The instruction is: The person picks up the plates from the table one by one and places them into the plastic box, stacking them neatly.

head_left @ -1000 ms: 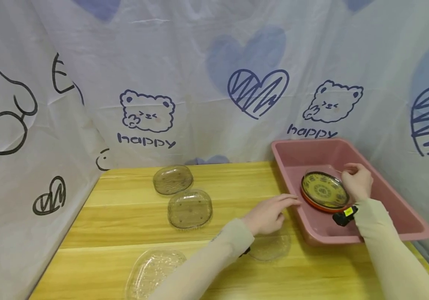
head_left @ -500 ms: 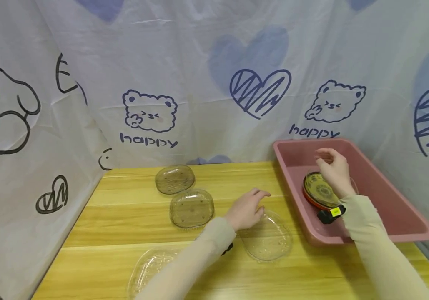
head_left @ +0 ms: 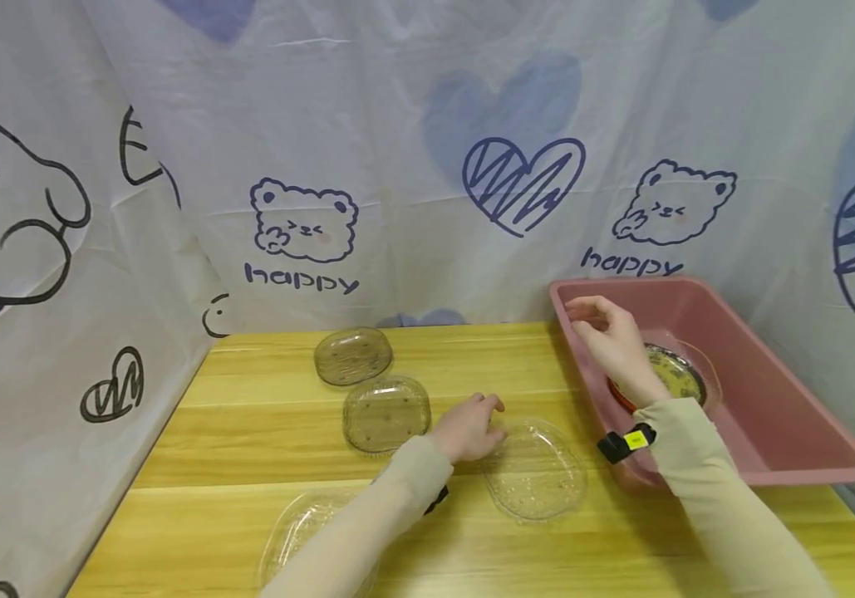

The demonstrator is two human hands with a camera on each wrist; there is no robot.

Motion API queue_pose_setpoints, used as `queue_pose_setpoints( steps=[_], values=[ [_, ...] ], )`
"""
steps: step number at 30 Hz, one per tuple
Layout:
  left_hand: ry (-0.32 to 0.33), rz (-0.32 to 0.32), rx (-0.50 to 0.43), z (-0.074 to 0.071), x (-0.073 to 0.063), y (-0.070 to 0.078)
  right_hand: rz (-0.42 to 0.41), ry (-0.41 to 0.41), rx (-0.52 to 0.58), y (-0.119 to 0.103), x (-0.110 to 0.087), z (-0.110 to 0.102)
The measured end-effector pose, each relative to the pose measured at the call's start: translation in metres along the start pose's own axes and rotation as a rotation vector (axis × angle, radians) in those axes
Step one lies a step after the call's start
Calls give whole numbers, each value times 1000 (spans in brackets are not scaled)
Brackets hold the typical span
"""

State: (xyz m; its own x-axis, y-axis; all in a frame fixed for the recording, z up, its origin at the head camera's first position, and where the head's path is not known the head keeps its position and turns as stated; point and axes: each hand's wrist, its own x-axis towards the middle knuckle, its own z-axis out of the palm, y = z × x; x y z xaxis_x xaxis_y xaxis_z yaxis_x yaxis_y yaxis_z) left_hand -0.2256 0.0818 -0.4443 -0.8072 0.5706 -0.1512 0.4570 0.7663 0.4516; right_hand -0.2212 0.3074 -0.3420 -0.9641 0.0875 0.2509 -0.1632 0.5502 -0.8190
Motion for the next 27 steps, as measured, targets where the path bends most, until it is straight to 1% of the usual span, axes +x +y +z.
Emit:
queue_pose_setpoints(
  steps=[3,5,11,14,19,27],
  values=[
    [-19,-21,-5,0,-2,-1,-2,-18,9,-7,-2,8],
    [-27,-31,7,1,-2,-1,-7,-23,13,-10,-3,12],
    [-56,-48,16,1,-3,-4,-34,-19,22,-13,-8,24],
    [-67,-55,4,2,-4,-6,-50,-17,32,-11,-12,30],
    [-80,-65,-10,2,-4,-9,-62,-37,62,-7,-18,39],
    [-94,-89,-10,6,-1,-13,-48,-40,85,4,-23,59]
  ],
)
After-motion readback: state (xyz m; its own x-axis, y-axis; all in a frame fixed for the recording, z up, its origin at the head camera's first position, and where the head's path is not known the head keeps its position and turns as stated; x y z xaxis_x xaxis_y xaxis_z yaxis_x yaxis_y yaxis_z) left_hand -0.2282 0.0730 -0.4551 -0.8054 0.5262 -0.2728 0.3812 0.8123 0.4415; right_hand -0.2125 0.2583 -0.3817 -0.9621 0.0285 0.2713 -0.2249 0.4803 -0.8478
